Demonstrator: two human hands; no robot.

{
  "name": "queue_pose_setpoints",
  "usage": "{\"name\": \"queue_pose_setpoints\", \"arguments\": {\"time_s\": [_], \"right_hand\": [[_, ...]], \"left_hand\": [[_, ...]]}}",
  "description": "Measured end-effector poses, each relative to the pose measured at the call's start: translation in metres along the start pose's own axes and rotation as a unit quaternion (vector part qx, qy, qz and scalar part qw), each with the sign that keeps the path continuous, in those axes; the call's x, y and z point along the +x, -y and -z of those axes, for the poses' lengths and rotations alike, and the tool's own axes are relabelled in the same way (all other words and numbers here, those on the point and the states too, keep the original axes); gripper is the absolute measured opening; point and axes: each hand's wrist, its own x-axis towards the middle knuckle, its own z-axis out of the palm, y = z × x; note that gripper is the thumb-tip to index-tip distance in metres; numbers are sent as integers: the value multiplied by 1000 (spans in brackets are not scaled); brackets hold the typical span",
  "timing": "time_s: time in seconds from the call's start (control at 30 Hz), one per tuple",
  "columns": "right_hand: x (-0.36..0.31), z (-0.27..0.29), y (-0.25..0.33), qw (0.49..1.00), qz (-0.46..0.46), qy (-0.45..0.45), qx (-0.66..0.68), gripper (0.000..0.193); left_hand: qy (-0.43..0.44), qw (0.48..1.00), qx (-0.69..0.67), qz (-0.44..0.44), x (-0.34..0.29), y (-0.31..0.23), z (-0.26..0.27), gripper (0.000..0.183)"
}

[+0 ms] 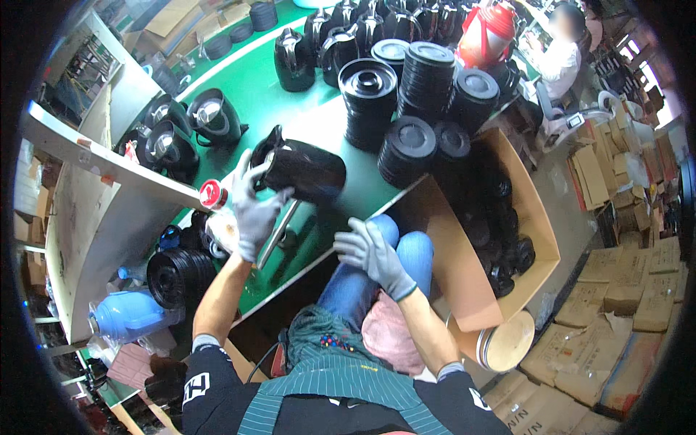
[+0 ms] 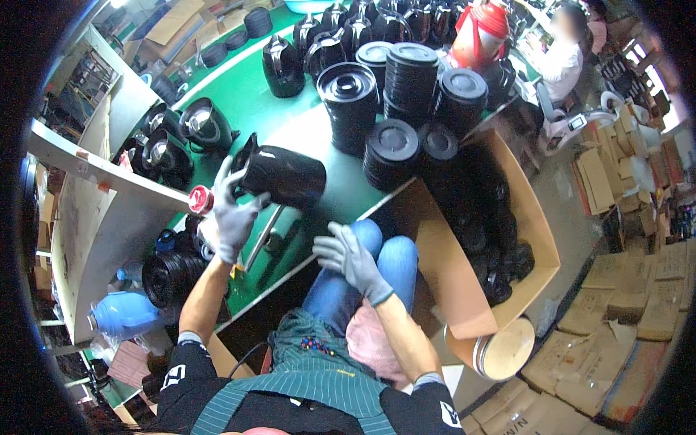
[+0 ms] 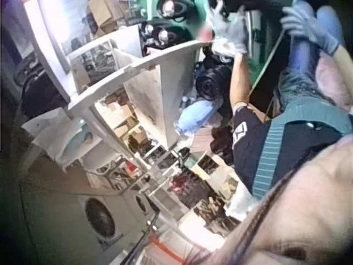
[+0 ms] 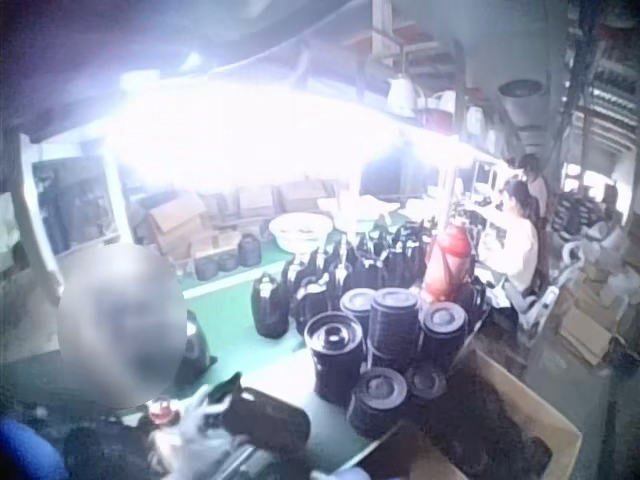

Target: The person repeatedly picks up black kettle bodies and lids from a green workbench, wipes them with a cloth, and inserts a metal rod into the base. Finished units are placed into a cardboard box. The process is repeated for multiple kettles.

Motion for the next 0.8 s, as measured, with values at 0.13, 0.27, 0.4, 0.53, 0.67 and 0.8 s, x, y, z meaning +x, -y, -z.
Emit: {"name": "queue_pose_setpoints", "arguments": {"time_s": [0.13, 0.27, 0.4, 0.53, 0.67, 0.8], "right_hand": [[-24, 43, -17, 998, -10, 39, 38, 73], [-37, 56, -38, 1000, -7, 1, 6, 69], [-36, 52, -36, 999, -17, -36, 4, 63], [-35, 49, -34, 998, -15, -50, -21, 67], [-33, 51, -37, 996, -4, -55, -69, 68], [-31, 45, -29, 996, -26, -70, -42, 67]], "left_hand": [[-24, 986, 123, -114, 99, 58, -57, 61], [-18, 978, 166, -123, 179, 93, -104, 62], [-31, 977, 192, -85, 218, 96, -146, 69], [-49, 976, 207, -52, 246, 104, -168, 70], [-60, 959, 276, -31, 265, 109, -172, 68], [-46, 939, 320, -114, 262, 116, -148, 72]]}}
